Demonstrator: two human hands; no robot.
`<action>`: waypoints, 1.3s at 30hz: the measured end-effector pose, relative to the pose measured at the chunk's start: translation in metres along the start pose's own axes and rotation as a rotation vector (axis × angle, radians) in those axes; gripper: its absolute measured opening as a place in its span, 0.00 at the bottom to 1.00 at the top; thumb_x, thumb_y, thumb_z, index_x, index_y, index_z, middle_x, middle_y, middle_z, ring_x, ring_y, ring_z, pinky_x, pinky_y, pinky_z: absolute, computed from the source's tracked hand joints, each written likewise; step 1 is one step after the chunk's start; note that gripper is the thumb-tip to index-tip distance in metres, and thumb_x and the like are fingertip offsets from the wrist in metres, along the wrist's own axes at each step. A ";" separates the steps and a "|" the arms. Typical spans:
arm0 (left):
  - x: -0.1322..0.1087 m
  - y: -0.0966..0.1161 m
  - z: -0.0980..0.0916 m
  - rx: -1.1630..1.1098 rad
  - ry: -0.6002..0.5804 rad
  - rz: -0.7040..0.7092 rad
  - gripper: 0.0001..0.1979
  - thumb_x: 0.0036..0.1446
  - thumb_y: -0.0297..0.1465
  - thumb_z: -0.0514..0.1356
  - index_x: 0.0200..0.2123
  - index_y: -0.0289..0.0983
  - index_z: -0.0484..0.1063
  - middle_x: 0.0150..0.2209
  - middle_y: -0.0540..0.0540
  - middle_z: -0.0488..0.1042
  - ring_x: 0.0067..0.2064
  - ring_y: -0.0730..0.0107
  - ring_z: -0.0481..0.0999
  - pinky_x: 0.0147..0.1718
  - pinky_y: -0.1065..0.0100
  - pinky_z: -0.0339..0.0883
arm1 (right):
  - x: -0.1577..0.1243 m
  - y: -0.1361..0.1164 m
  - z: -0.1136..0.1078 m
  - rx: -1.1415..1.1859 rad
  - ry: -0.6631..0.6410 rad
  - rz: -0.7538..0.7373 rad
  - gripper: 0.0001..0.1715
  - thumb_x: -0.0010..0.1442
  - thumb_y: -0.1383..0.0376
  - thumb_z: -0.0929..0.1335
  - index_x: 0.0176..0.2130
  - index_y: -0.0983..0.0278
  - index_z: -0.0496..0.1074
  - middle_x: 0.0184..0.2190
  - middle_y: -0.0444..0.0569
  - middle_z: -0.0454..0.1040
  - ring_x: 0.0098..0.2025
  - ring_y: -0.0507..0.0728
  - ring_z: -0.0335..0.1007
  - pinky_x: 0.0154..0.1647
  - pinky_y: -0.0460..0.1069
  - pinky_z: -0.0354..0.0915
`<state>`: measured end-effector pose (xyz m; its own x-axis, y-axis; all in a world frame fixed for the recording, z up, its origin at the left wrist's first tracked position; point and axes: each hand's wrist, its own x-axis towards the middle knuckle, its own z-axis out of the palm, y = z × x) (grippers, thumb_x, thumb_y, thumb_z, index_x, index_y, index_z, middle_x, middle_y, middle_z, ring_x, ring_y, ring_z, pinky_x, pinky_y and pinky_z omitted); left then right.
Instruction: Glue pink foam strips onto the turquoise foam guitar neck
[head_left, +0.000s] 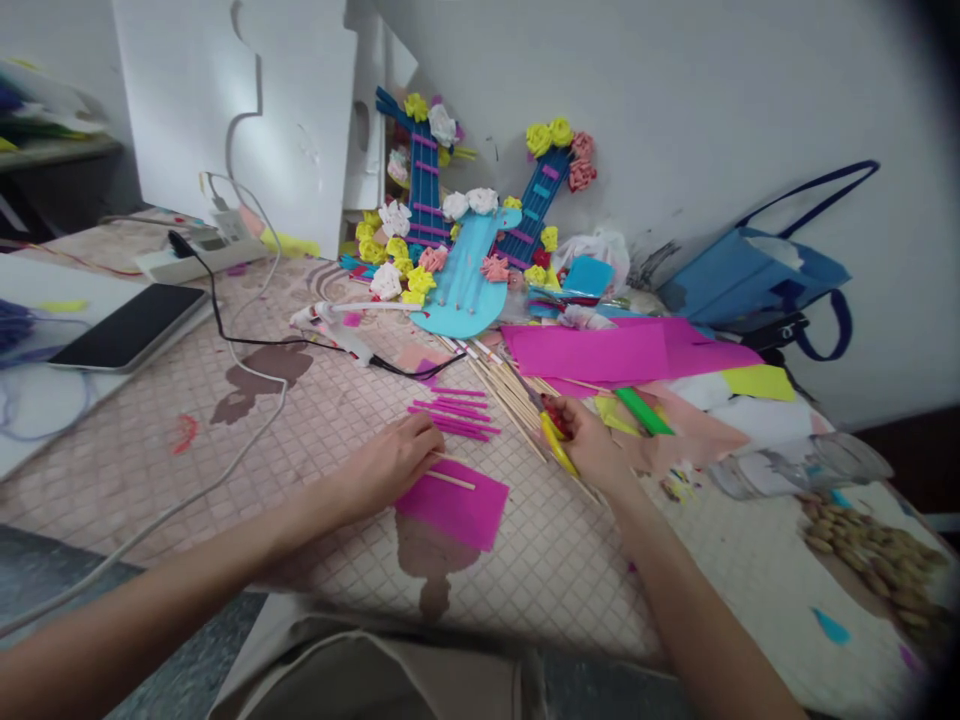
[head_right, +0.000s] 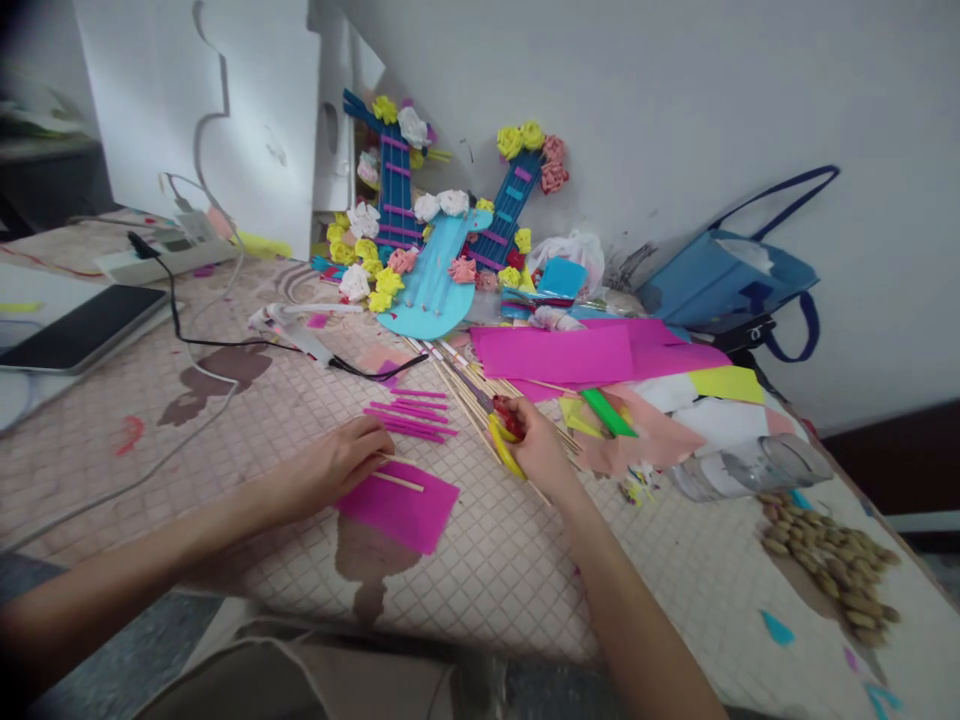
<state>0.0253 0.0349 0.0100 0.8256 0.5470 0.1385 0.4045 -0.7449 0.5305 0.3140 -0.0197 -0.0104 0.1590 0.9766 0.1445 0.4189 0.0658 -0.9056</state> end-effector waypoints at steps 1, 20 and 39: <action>0.002 -0.001 0.002 0.024 0.020 0.025 0.10 0.64 0.27 0.49 0.35 0.34 0.69 0.38 0.42 0.68 0.39 0.65 0.69 0.41 0.63 0.64 | 0.000 0.001 0.000 -0.005 0.004 0.004 0.23 0.43 0.58 0.75 0.37 0.61 0.66 0.37 0.49 0.75 0.36 0.56 0.71 0.38 0.51 0.69; 0.009 -0.003 0.009 0.129 0.000 0.123 0.05 0.61 0.27 0.55 0.32 0.35 0.69 0.37 0.44 0.70 0.39 0.65 0.69 0.41 0.63 0.63 | -0.002 0.001 0.000 0.025 0.037 0.019 0.25 0.43 0.56 0.75 0.37 0.61 0.65 0.38 0.50 0.75 0.38 0.57 0.71 0.40 0.52 0.68; -0.021 -0.001 -0.008 0.032 0.019 -0.305 0.04 0.53 0.30 0.60 0.32 0.36 0.67 0.34 0.46 0.69 0.36 0.63 0.70 0.34 0.65 0.63 | -0.003 0.003 0.001 -0.012 0.043 0.010 0.24 0.44 0.55 0.75 0.37 0.60 0.64 0.37 0.50 0.75 0.38 0.57 0.72 0.40 0.53 0.69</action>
<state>0.0039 0.0272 0.0129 0.6568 0.7540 -0.0074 0.6449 -0.5567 0.5236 0.3135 -0.0220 -0.0140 0.2013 0.9676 0.1521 0.4278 0.0528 -0.9023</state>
